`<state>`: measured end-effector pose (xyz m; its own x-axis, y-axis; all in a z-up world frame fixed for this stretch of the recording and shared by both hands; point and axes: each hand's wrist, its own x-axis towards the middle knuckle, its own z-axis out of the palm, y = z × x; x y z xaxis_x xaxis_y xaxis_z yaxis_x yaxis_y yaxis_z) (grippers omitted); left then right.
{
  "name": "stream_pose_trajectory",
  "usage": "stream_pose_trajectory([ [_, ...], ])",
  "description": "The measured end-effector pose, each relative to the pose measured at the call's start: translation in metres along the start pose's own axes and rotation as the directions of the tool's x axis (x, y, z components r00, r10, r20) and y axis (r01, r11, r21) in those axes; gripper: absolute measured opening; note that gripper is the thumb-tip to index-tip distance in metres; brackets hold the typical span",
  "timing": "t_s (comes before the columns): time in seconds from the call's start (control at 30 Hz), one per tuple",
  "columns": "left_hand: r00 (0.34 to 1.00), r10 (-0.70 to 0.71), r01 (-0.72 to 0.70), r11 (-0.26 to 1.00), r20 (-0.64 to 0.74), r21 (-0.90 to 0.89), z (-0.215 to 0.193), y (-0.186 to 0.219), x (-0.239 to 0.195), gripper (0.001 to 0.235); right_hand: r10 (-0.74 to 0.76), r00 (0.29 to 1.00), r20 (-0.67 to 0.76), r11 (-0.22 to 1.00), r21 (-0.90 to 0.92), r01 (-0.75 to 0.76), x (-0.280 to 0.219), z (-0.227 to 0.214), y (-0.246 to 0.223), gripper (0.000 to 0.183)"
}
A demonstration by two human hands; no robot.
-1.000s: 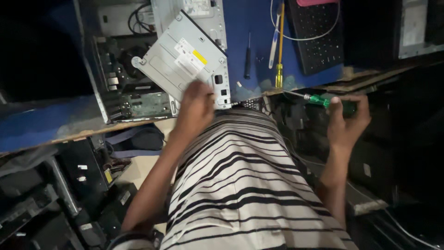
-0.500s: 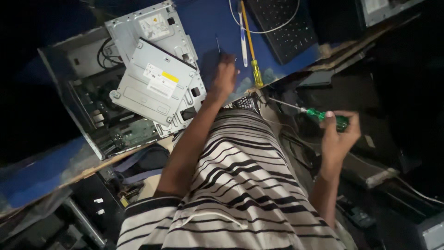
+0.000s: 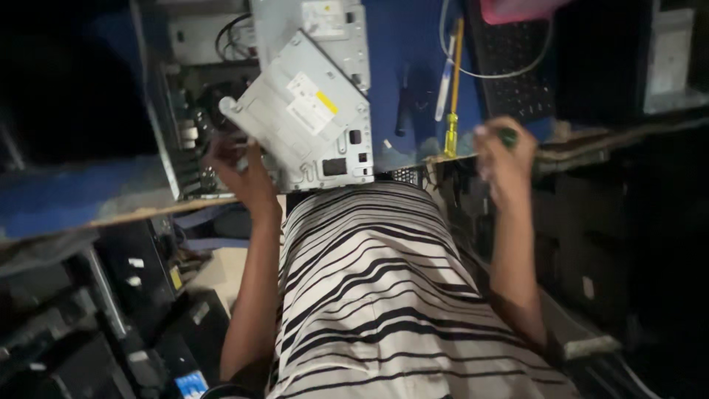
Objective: The person removes a CD-ROM drive from a desktop computer case using a screwdriver. They unscrew the drive, disconnect cables, and remove the metal bracket to separate the drive from the case.
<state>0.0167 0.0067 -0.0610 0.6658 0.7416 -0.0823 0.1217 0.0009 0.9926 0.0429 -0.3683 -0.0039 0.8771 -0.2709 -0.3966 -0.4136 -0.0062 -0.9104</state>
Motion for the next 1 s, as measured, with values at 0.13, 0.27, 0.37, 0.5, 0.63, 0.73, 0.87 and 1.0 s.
stream_pose_trajectory([
  [0.13,0.901,-0.407,0.414,0.91,0.153,-0.014,0.0,-0.028,0.017,0.038,-0.207,0.9,0.383,0.931,-0.205,0.301,0.04,0.074,0.007,0.015],
  [0.27,0.911,-0.347,0.363,0.931,0.221,-0.034,0.002,-0.038,0.031,0.035,0.027,0.913,0.406,0.914,-0.38,0.142,0.047,0.12,0.019,0.028],
  [0.37,0.917,-0.323,0.349,0.933,0.232,-0.081,-0.002,-0.022,0.03,0.034,-0.002,0.902,0.432,0.9,-0.391,0.19,0.047,0.128,0.026,0.028],
  [0.5,0.963,-0.069,0.058,0.997,0.26,0.048,0.0,0.029,0.012,0.036,-0.396,0.836,0.38,0.87,-0.136,0.474,0.04,0.112,0.025,0.024],
  [0.63,0.706,0.497,-0.613,0.786,0.504,0.084,-0.014,0.089,-0.03,0.046,0.105,0.887,0.449,0.933,0.264,-0.243,0.02,0.086,0.005,0.053],
  [0.73,0.126,0.726,-0.958,0.266,0.677,-0.107,-0.024,0.116,-0.04,0.036,0.036,0.87,0.491,0.847,0.447,-0.288,-0.005,0.069,-0.013,0.065],
  [0.87,-0.269,0.75,-0.963,-0.203,0.604,-0.176,-0.021,0.128,-0.037,0.027,0.02,0.902,0.432,0.862,0.449,-0.234,-0.015,0.056,-0.031,0.06],
  [1.0,-0.266,0.747,-0.964,-0.195,0.61,-0.182,-0.017,0.135,-0.033,0.029,0.074,0.931,0.358,0.848,0.468,-0.248,-0.016,0.055,-0.035,0.059],
])
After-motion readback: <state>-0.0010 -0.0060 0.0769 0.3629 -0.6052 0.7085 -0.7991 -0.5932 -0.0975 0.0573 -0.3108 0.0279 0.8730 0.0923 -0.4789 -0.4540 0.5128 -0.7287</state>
